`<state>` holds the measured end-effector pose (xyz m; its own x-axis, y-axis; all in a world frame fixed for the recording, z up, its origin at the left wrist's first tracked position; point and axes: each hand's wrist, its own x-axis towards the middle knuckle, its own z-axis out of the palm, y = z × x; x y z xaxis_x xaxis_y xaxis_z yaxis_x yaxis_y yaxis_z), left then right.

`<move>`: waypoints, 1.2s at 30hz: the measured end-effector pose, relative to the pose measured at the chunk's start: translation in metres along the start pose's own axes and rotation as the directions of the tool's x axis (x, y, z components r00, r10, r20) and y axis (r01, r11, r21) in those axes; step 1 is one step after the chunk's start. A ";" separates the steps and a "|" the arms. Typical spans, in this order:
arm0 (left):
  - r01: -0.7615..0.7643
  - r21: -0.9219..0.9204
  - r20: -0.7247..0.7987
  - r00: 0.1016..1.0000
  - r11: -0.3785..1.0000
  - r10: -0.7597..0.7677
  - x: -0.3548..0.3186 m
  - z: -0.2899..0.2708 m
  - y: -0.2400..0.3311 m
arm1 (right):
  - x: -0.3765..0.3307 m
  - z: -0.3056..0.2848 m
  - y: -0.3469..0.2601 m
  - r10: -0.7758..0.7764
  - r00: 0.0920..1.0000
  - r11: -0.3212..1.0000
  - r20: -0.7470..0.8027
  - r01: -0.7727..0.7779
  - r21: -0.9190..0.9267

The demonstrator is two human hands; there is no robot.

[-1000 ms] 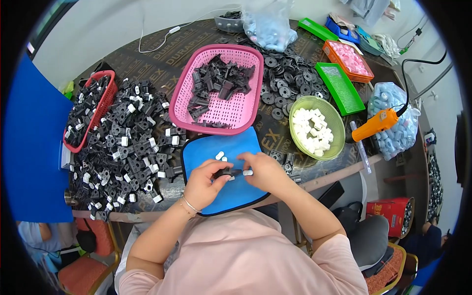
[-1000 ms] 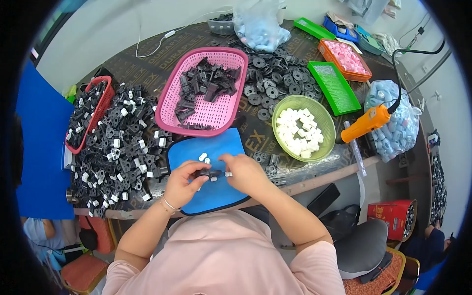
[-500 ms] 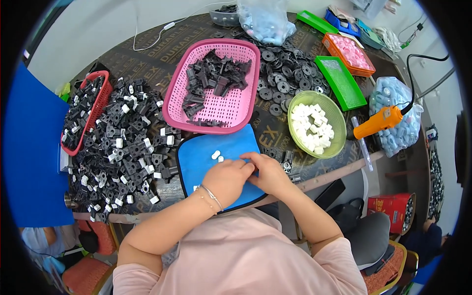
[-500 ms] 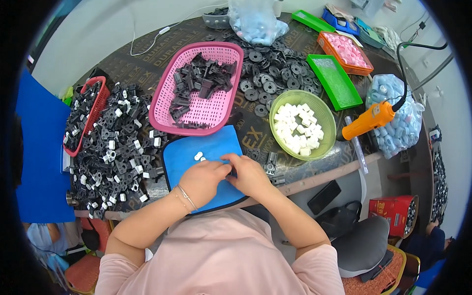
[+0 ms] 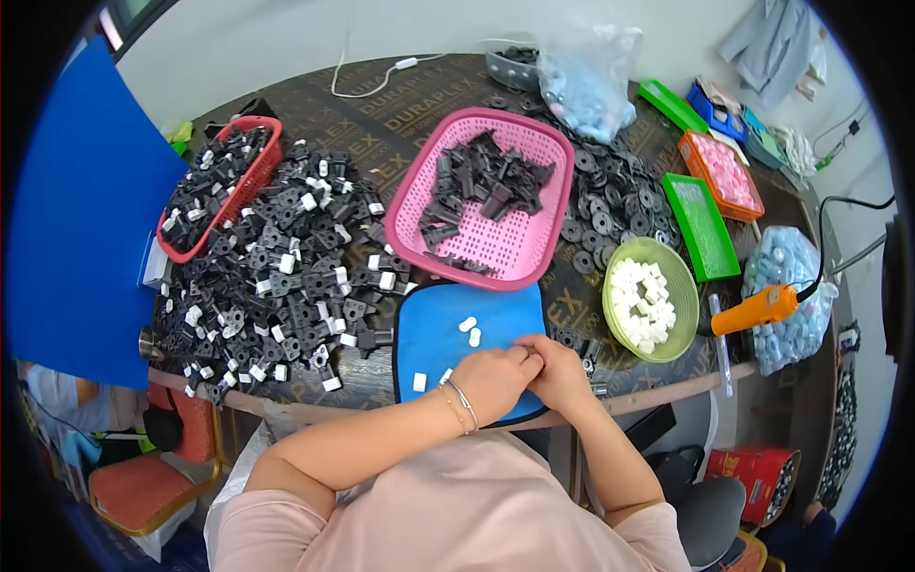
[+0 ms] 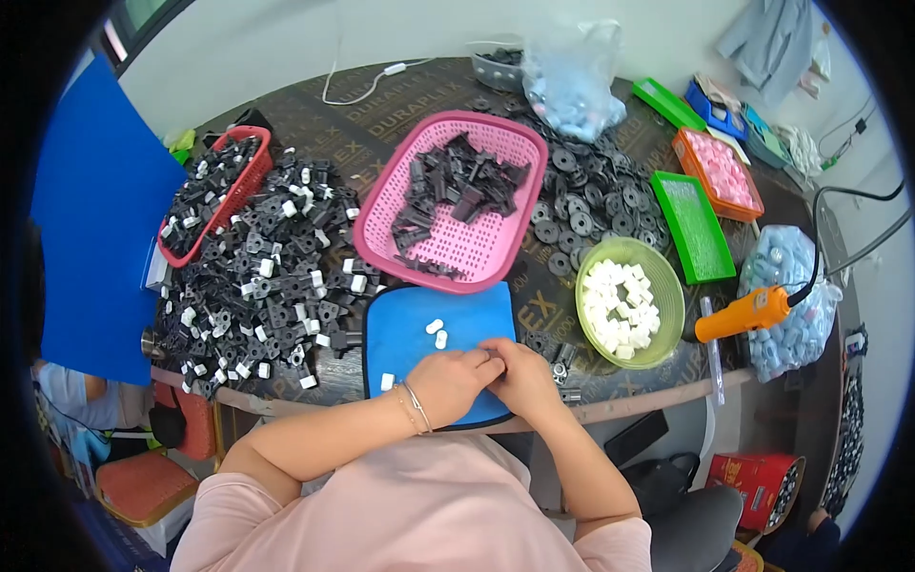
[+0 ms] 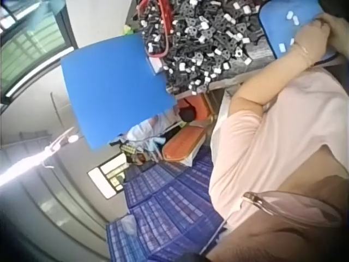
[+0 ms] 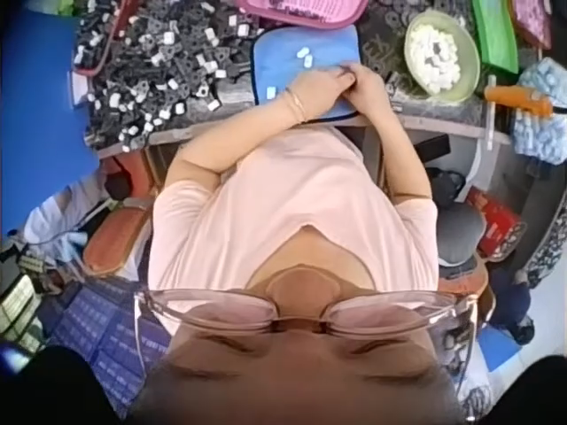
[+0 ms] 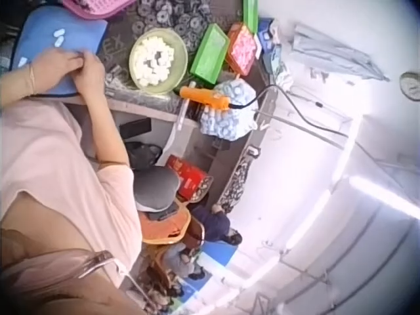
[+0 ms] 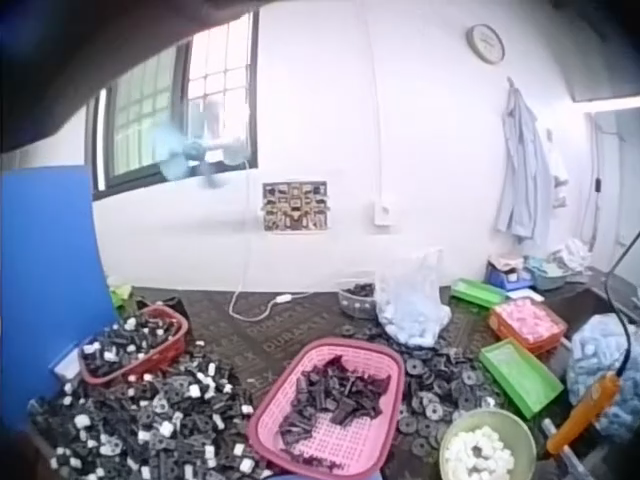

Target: Assembling small white plastic inserts into larger black plastic component housings at a factory workbench.

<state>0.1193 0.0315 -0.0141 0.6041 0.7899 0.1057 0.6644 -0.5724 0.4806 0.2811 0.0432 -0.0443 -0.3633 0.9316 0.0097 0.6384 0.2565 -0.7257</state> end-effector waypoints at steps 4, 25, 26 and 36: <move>-0.001 0.022 -0.064 0.998 1.000 0.002 -0.015 -0.003 -0.008 | 0.015 -0.031 -0.021 -0.104 0.968 0.995 0.226 0.101 0.025; 0.039 -0.921 -0.233 0.742 0.387 -0.629 -0.058 -0.099 -0.098 | 0.182 -0.019 -0.096 -0.278 0.949 0.874 0.148 0.314 -0.370; 0.026 -0.963 -0.161 0.745 0.269 -0.647 -0.050 -0.100 -0.092 | 0.170 -0.025 -0.104 -0.343 0.937 0.907 0.071 0.350 -0.232; 0.090 -0.994 0.040 0.806 0.055 -0.590 -0.065 -0.087 -0.094 | 0.247 -0.057 -0.058 -0.264 0.954 0.935 -0.140 0.217 -0.282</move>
<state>-0.0209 0.0529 0.0091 0.1124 0.9658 -0.2336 -0.3471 0.2585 0.9015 0.1934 0.2732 0.0393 -0.4203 0.8574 0.2970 0.7090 0.5147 -0.4821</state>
